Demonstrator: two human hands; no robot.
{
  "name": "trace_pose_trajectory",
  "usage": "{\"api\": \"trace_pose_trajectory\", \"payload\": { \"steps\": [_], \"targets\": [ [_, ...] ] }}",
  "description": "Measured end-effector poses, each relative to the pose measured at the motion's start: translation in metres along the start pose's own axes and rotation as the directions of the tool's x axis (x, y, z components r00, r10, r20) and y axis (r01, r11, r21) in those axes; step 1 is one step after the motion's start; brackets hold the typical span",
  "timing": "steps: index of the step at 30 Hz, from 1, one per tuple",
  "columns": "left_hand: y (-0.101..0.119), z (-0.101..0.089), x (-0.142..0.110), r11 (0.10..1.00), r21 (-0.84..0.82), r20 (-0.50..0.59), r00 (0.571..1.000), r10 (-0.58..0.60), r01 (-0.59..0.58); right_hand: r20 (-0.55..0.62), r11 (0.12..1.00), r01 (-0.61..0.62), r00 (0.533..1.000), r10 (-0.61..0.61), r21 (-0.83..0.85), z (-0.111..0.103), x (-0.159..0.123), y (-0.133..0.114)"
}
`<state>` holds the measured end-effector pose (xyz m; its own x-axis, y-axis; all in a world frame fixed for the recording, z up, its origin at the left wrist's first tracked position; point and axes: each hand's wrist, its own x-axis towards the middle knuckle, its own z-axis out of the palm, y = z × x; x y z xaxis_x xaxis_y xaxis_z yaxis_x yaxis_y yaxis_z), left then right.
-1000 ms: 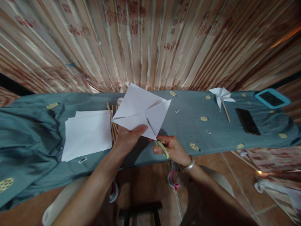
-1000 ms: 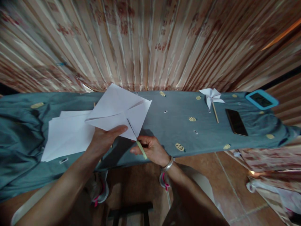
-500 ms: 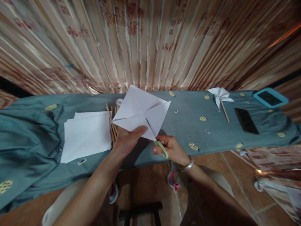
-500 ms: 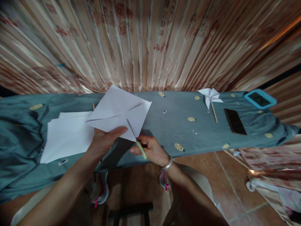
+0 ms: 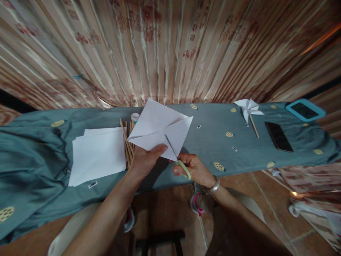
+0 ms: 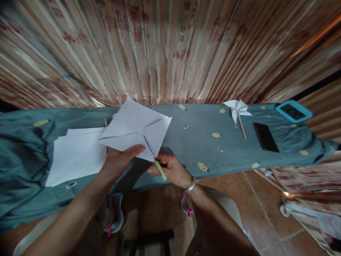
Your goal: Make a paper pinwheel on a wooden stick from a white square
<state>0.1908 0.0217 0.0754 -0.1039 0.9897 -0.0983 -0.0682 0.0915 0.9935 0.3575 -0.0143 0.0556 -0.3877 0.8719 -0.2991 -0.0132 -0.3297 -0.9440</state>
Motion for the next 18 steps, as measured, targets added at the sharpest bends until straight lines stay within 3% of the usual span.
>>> {"api": "trace_pose_trajectory", "payload": {
  "steps": [18],
  "targets": [
    [0.0044, 0.0008, -0.0017, 0.999, 0.018, -0.002, 0.999, 0.037, -0.037, -0.033, 0.996, -0.029, 0.999, 0.032, 0.089, 0.0016, 0.0013, 0.0014]
  ]
}}
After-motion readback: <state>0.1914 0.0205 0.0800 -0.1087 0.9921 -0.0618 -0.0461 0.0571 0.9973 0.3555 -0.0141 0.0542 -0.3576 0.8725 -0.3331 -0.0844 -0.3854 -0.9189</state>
